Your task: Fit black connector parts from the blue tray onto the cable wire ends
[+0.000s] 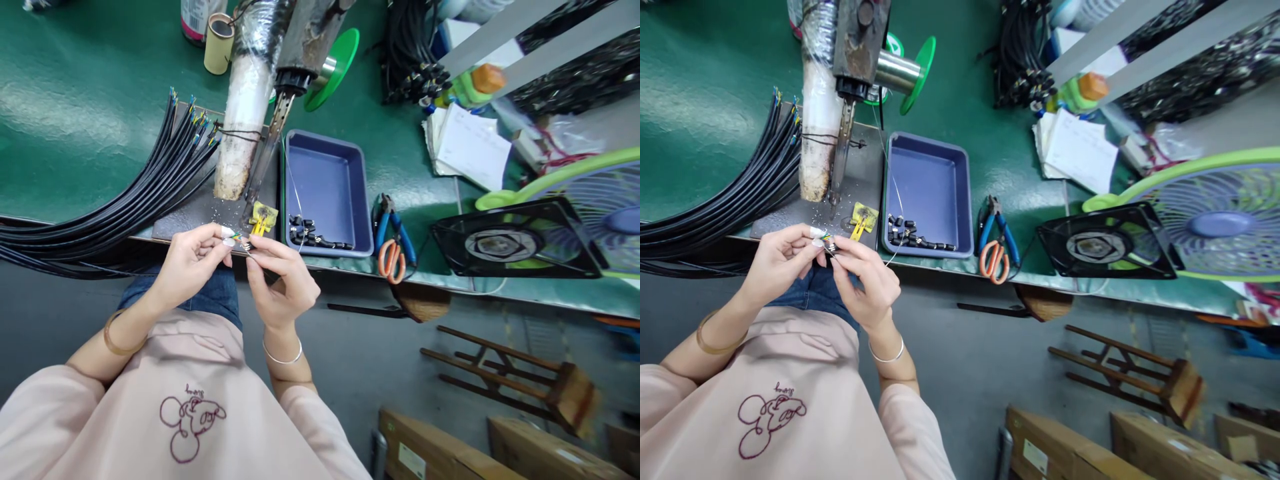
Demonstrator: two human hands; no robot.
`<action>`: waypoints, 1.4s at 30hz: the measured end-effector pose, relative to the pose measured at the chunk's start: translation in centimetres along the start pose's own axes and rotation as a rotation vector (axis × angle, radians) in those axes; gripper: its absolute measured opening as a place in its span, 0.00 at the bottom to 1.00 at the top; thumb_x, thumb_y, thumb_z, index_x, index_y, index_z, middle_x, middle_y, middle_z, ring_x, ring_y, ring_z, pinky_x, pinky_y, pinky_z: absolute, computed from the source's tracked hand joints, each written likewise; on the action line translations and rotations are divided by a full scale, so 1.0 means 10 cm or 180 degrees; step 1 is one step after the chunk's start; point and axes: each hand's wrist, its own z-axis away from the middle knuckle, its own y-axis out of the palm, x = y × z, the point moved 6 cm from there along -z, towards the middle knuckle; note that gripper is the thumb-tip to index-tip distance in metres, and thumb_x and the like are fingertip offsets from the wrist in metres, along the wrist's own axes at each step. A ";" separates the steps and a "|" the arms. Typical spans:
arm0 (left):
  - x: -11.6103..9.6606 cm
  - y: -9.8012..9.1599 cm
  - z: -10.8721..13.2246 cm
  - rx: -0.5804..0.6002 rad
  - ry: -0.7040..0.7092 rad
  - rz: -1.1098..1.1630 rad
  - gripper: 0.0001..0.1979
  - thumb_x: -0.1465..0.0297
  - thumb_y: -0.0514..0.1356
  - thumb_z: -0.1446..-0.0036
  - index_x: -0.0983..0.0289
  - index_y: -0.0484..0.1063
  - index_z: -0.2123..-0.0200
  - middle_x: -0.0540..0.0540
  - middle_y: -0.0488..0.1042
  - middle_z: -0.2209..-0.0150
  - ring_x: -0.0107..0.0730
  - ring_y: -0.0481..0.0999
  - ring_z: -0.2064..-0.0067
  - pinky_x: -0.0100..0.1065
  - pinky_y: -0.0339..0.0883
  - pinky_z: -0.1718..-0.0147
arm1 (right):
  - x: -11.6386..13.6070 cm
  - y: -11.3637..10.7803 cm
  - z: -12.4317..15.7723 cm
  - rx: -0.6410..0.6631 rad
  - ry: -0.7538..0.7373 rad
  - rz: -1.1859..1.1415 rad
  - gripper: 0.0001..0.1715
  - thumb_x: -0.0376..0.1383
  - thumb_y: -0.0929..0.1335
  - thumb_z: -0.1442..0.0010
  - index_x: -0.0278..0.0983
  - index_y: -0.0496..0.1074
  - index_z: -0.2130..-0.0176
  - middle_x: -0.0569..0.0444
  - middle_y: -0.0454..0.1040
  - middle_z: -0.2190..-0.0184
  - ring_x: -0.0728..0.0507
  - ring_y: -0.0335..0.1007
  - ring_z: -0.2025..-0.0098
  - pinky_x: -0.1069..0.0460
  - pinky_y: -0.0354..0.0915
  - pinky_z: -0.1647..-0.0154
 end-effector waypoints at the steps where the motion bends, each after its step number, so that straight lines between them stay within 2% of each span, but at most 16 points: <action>1: 0.00 0.00 0.00 -0.0001 -0.0008 0.0010 0.10 0.65 0.65 0.40 0.66 0.73 0.68 0.48 0.74 0.78 0.18 0.64 0.81 0.23 0.59 0.82 | 0.00 0.00 0.01 -0.0001 0.0022 -0.0021 0.13 0.26 0.73 0.40 0.40 0.76 0.57 0.51 0.83 0.55 0.44 0.83 0.55 0.48 0.82 0.56; 3: 0.00 -0.01 0.00 0.0018 -0.0032 0.0063 0.11 0.64 0.66 0.41 0.66 0.73 0.68 0.48 0.74 0.78 0.18 0.63 0.82 0.23 0.58 0.82 | -0.02 0.00 0.02 -0.0002 0.0152 -0.0141 0.12 0.26 0.72 0.39 0.41 0.75 0.57 0.51 0.83 0.55 0.44 0.83 0.55 0.47 0.82 0.56; 6: -0.01 -0.02 -0.01 0.0105 -0.0052 0.0200 0.10 0.66 0.65 0.41 0.66 0.71 0.69 0.48 0.72 0.79 0.18 0.63 0.82 0.23 0.59 0.82 | -0.10 0.01 0.04 0.0067 0.0636 -0.0534 0.07 0.28 0.72 0.38 0.40 0.75 0.60 0.52 0.83 0.58 0.44 0.83 0.55 0.47 0.81 0.56; 8: -0.01 -0.03 -0.02 0.0113 -0.0046 0.0245 0.08 0.68 0.65 0.42 0.66 0.71 0.69 0.48 0.72 0.79 0.19 0.65 0.81 0.22 0.60 0.81 | -0.16 0.02 0.05 0.0113 0.0996 -0.0807 0.05 0.29 0.71 0.36 0.40 0.73 0.62 0.53 0.83 0.59 0.45 0.83 0.59 0.49 0.81 0.59; 10: -0.02 -0.04 -0.03 0.0077 -0.0041 0.0217 0.06 0.70 0.64 0.43 0.66 0.72 0.68 0.48 0.72 0.78 0.20 0.68 0.79 0.22 0.64 0.78 | -0.19 0.00 0.04 0.0007 0.1159 -0.0851 0.04 0.30 0.70 0.35 0.40 0.72 0.62 0.53 0.83 0.59 0.46 0.83 0.61 0.51 0.81 0.61; 13: -0.02 -0.02 -0.03 0.0050 -0.0046 0.0110 0.05 0.71 0.64 0.45 0.67 0.73 0.69 0.49 0.71 0.79 0.22 0.71 0.77 0.23 0.66 0.75 | -0.19 -0.04 0.00 -0.0147 0.1111 -0.0628 0.04 0.31 0.69 0.35 0.39 0.72 0.62 0.51 0.82 0.55 0.46 0.83 0.57 0.49 0.81 0.57; 15: -0.01 0.00 -0.04 0.0045 -0.0033 0.0018 0.04 0.71 0.63 0.45 0.67 0.74 0.68 0.48 0.69 0.80 0.21 0.68 0.78 0.23 0.64 0.77 | -0.19 -0.01 -0.03 0.0016 0.1093 -0.0540 0.04 0.31 0.69 0.35 0.39 0.71 0.63 0.51 0.82 0.54 0.46 0.82 0.56 0.49 0.81 0.55; 19: 0.00 0.01 -0.05 0.0033 0.0055 -0.0111 0.05 0.71 0.62 0.44 0.67 0.76 0.66 0.47 0.67 0.80 0.21 0.65 0.78 0.24 0.61 0.77 | -0.18 0.04 -0.08 0.0248 0.1007 -0.0381 0.06 0.30 0.69 0.36 0.39 0.71 0.66 0.50 0.82 0.55 0.46 0.82 0.56 0.49 0.81 0.56; 26: -0.02 0.01 -0.10 0.0006 0.0255 -0.0272 0.05 0.71 0.60 0.42 0.67 0.74 0.69 0.48 0.67 0.77 0.21 0.64 0.77 0.24 0.59 0.77 | -0.19 0.09 -0.11 0.0241 0.0852 -0.0208 0.07 0.29 0.69 0.37 0.39 0.70 0.67 0.51 0.83 0.56 0.46 0.82 0.58 0.48 0.81 0.57; 34: -0.01 0.02 -0.13 0.0026 0.0210 -0.0315 0.05 0.70 0.61 0.40 0.66 0.74 0.67 0.47 0.65 0.77 0.22 0.62 0.76 0.25 0.57 0.78 | -0.22 0.11 -0.15 0.0125 0.0739 -0.0191 0.08 0.29 0.69 0.38 0.40 0.69 0.68 0.52 0.80 0.58 0.45 0.79 0.57 0.47 0.80 0.57; 42: -0.04 0.02 -0.14 -0.0004 0.0186 -0.0339 0.08 0.67 0.61 0.39 0.64 0.70 0.70 0.46 0.60 0.79 0.21 0.58 0.78 0.26 0.53 0.79 | -0.23 0.13 -0.16 0.0121 0.0645 -0.0163 0.07 0.30 0.68 0.38 0.40 0.68 0.68 0.53 0.78 0.59 0.45 0.78 0.57 0.47 0.80 0.59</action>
